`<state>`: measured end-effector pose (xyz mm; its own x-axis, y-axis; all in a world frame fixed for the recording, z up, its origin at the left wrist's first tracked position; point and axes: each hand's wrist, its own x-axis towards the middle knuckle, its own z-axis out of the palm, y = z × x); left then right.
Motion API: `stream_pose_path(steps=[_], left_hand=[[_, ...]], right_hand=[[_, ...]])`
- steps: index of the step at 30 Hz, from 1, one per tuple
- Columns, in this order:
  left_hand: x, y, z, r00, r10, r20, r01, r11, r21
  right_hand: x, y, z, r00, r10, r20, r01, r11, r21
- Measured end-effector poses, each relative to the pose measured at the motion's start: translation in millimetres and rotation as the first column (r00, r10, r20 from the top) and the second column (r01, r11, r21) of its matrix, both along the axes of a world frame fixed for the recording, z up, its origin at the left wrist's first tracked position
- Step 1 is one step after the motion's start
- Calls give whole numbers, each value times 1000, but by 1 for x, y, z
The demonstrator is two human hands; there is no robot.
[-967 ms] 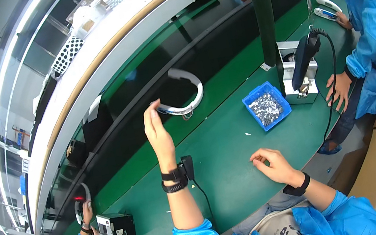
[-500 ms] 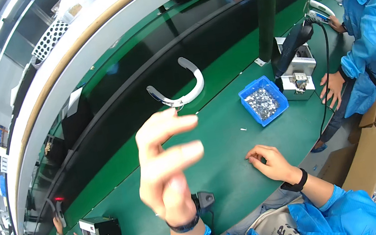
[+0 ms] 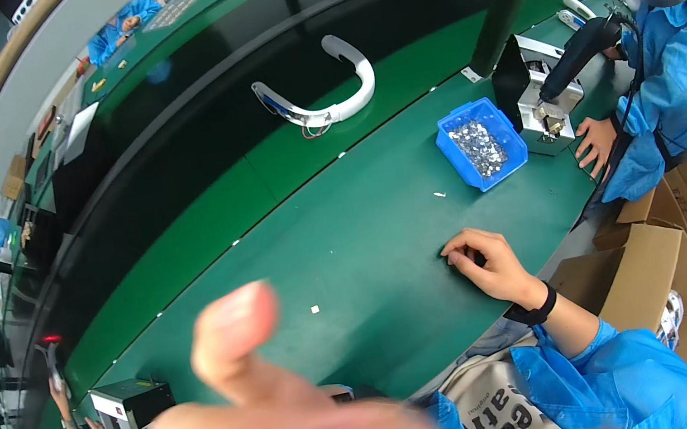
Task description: The recorder is assembling small electronic components into a white curved plastic housing using an electric screwdriver.
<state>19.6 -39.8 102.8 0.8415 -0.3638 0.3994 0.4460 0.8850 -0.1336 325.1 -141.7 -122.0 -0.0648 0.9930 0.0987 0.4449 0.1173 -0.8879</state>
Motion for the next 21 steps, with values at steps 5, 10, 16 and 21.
stream_pose_path(steps=[5, 10, 16, 21], left_hand=[[-62, -109, -30, -45, 237, 970, 683, -701, 203], [-121, -111, -69, 61, 289, 955, 476, -850, 227], [17, 4, -4, 279, 274, 920, 336, -926, 174], [27, -1, 13, 481, 191, 856, 127, -981, 147]], right_hand=[[-3, 3, -5, 1000, 1, 12, -1, 1000, -3], [16, 0, -7, 995, -74, 63, 73, 997, 17], [-7, 0, -1, 999, 2, 52, -3, 1000, 23], [-4, 7, 3, 992, -123, 18, 119, 985, 127]])
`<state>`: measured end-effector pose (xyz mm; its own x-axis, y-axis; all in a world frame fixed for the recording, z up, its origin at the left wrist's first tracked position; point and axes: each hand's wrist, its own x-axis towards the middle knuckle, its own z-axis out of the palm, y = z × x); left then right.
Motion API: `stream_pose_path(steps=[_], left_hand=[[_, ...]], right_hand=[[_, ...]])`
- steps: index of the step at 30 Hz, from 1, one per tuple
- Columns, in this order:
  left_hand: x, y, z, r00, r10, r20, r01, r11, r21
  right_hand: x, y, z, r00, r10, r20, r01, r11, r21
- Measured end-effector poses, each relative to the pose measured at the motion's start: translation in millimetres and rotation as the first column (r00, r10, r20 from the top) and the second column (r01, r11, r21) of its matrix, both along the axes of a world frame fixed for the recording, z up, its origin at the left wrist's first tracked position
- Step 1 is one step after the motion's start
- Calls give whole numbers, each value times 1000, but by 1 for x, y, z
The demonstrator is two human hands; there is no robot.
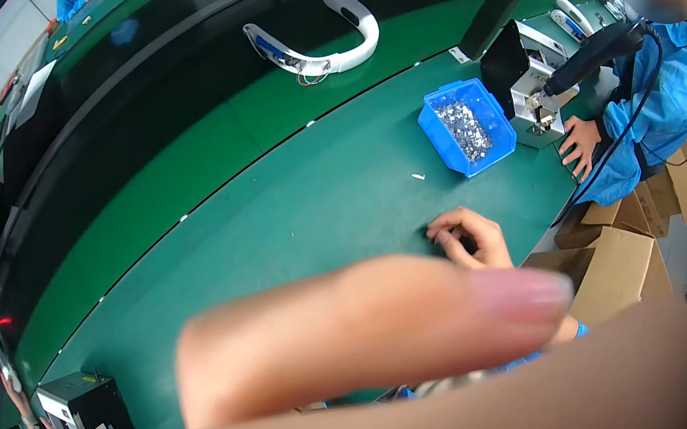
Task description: The recorder is assembling small electronic components into a white curved plastic housing using an electric screwdriver.
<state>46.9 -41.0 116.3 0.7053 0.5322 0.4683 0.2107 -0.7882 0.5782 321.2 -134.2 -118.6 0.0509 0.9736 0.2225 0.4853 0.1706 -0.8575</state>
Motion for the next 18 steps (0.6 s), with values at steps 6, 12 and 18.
stream_pose_path(steps=[6, 12, 18], left_hand=[[-77, -4, 24, 923, -335, -190, 340, 940, -6], [-6, -17, -16, 917, -103, 386, -1, 966, 258], [23, -24, -31, 858, -4, 514, -32, 998, 63]], right_hand=[[2, 7, 19, 794, 48, 607, -55, 998, -6], [1, 7, 10, 705, 78, 705, -84, 996, -26], [16, -5, 14, 979, -105, 172, 97, 994, 56]])
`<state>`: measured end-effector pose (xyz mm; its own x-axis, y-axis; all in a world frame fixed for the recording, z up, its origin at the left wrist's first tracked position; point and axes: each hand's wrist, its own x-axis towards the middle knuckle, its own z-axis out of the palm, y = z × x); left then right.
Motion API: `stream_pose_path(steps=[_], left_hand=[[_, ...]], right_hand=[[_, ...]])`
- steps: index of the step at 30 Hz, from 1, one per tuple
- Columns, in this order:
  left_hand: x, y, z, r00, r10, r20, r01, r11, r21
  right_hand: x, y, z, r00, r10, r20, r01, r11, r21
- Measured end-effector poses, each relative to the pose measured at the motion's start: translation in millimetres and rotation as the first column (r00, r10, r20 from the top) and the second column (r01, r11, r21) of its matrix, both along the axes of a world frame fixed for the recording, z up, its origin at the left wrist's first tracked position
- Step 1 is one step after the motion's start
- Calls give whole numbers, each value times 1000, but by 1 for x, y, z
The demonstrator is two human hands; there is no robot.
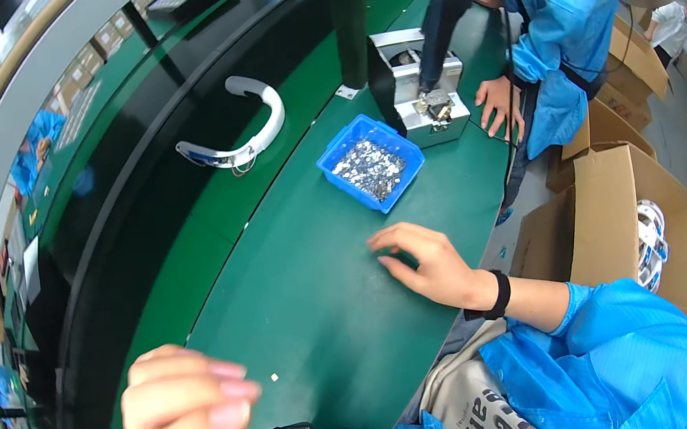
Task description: The recorder is assembling small electronic components into a white curved plastic housing using an electric screwdriver.
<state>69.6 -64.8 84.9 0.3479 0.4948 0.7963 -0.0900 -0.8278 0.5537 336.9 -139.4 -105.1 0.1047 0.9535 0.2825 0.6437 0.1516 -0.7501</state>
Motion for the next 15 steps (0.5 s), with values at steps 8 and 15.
stream_pose_path(steps=[8, 15], left_hand=[[68, -1, -23, 986, -112, -124, 66, 943, -325], [122, 15, -96, 806, -318, -499, 47, 875, -482]], right_hand=[[13, -15, -23, 660, -105, -744, 48, 994, -97], [34, -27, -17, 746, -69, -662, 76, 997, -18]])
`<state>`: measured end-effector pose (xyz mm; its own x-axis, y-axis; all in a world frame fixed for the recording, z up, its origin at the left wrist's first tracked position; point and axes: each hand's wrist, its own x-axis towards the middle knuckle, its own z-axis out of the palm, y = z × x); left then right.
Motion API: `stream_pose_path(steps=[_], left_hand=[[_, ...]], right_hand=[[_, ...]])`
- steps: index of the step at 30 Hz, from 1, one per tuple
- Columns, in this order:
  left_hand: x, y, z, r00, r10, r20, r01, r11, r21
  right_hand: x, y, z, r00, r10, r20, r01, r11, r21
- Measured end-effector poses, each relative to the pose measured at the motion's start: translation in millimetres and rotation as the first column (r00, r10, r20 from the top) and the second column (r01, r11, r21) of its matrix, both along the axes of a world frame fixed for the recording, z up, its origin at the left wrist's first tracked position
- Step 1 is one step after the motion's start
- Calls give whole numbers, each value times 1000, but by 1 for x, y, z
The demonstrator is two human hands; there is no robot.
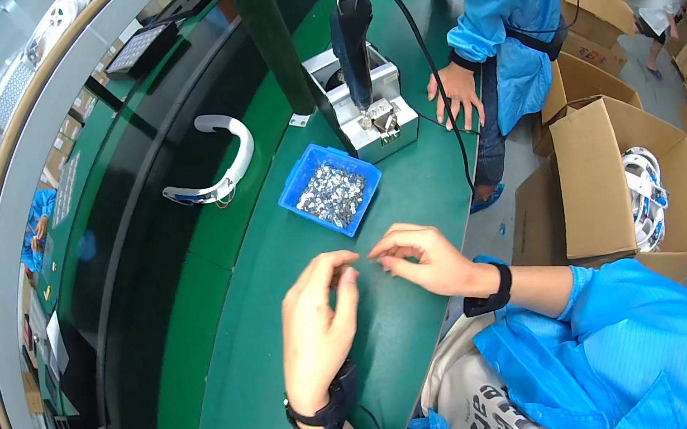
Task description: The recorder is assembling small electronic components into a white curved plastic housing using an electric screwdriver.
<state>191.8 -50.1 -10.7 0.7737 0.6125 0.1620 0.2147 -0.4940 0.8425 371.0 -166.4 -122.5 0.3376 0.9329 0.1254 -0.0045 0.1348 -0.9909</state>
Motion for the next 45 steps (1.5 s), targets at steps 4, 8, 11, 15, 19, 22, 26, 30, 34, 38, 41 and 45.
stream_pose_path(steps=[4, 8, 11, 15, 19, 22, 26, 30, 34, 38, 41, 45], left_hand=[[24, -10, -34, 993, 3, -114, -27, 977, -209], [45, -19, -72, 972, -100, -212, 69, 986, -152], [53, -26, -93, 967, -69, -247, 56, 997, -60], [61, -38, -93, 960, -17, -278, 27, 999, 34], [66, -39, -98, 986, -24, -164, 15, 998, -56], [61, -31, -98, 982, -33, -185, 23, 998, -61], [61, -30, -94, 987, -35, -159, 0, 976, -217], [62, -32, -93, 985, -49, -165, 7, 970, -244], [59, -31, -95, 990, -18, -142, -11, 979, -202], [56, -41, -92, 986, -66, -156, 36, 981, -189], [62, -68, -88, 961, -274, -31, 268, 955, -128], [64, -100, -95, 904, -417, -91, 407, 907, -107]], right_hand=[[19, -17, 18, 997, -45, -62, 38, 993, -109], [21, -23, 20, 992, -22, 122, 25, 1000, -19], [25, -22, 15, 992, 21, 128, -6, 994, -110], [37, -28, 16, 995, 83, 48, -72, 976, -205], [52, -31, 20, 995, 77, 57, -65, 980, -187], [86, -23, 12, 868, -101, 486, 163, 983, -86], [124, -10, 11, 665, -180, 725, 334, 940, -72], [137, -3, -7, 495, -130, 859, 351, 934, -62], [137, 4, -16, 410, -111, 906, 312, 950, -25], [117, 0, 5, 489, -6, 872, 218, 969, -116], [80, 5, 11, 895, 164, 415, -49, 960, -275], [31, 28, 31, 808, 465, -362, -561, 795, -232]])
